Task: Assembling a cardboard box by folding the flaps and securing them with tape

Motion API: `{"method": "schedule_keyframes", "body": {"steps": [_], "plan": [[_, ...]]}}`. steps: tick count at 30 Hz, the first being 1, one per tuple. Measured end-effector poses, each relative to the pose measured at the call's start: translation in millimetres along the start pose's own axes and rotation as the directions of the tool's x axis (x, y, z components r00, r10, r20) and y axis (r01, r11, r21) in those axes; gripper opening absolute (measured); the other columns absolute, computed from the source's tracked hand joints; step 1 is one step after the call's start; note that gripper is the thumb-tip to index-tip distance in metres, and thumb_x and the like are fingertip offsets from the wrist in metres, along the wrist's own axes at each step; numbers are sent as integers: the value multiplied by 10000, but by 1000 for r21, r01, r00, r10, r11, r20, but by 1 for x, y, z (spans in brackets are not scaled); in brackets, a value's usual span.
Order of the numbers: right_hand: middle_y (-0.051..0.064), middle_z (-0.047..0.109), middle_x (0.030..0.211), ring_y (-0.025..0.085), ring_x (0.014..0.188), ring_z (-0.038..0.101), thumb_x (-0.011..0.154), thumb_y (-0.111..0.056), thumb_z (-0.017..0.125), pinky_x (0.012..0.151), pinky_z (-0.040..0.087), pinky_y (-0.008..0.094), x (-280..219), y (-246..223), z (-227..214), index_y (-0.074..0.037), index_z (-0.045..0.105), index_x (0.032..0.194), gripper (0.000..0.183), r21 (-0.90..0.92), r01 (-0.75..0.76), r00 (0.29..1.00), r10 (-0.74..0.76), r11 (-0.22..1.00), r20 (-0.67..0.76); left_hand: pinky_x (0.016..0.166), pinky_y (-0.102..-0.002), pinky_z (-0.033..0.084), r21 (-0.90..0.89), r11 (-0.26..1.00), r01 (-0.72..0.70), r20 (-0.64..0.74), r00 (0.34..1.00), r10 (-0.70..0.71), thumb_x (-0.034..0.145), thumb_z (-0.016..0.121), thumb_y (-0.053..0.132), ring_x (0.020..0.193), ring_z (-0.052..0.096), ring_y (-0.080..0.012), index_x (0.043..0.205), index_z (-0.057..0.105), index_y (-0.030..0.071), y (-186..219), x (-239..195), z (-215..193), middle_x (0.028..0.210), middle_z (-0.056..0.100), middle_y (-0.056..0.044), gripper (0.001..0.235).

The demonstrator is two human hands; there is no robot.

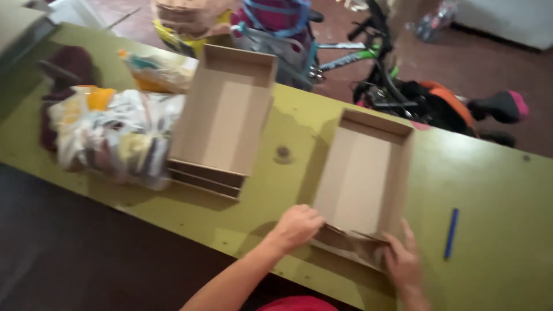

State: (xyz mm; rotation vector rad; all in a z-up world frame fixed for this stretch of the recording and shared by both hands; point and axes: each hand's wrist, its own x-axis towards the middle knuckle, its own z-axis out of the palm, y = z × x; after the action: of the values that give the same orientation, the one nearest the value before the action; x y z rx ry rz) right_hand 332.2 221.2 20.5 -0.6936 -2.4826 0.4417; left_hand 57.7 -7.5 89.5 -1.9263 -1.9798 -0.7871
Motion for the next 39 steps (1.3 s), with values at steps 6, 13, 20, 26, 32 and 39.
{"method": "schedule_keyframes", "body": {"steps": [6,13,20,26,32,39], "plan": [[135,640,1349,383,1328,562,1001,-243,606,1196,393,523,-1,-42,-25,-81,689,1259,316,116,388,920,-378,914,-102,998,-500,423,-9,985,170,144,975,-167,831,710,618,1191,584,-384,1129,652,33,42,-7,-26,1191,662,-165,659],[230,545,1469,388,1404,534,995,-54,589,1195,437,436,-11,-61,-60,8,594,1321,333,347,286,957,-283,893,-62,1183,-527,276,157,975,155,393,896,-206,659,748,930,1509,292,-377,1548,364,-7,48,-30,-7,1612,345,-233,1347],[-40,725,954,205,917,701,900,-209,757,820,565,365,-4,-21,-2,-201,769,988,89,12,271,952,-267,962,-148,1172,-471,361,226,971,75,325,934,-148,580,835,769,1426,446,-341,1466,508,49,56,-28,-4,1493,514,-170,1188],[-116,676,865,121,834,655,935,-288,732,760,530,286,5,-25,16,-286,739,955,21,-48,149,984,-153,988,-94,1237,-492,287,224,974,-18,315,947,-55,584,925,544,1468,399,-375,1478,478,7,64,-18,-4,1513,496,-213,1135],[-52,716,868,182,832,692,927,-192,737,770,561,308,11,-34,-4,-232,763,950,53,55,223,967,-213,973,-139,1257,-496,264,202,977,-61,286,958,1,533,926,505,1472,381,-406,1470,475,-9,62,-11,9,1564,439,-233,1160],[-4,759,1037,214,948,714,913,-174,722,844,574,339,4,-28,-4,-190,783,1063,162,68,279,954,-269,958,-129,1205,-527,331,257,964,-70,259,966,1,413,975,387,1377,454,-418,1422,516,-4,56,-12,25,1496,482,-235,1176]]}}
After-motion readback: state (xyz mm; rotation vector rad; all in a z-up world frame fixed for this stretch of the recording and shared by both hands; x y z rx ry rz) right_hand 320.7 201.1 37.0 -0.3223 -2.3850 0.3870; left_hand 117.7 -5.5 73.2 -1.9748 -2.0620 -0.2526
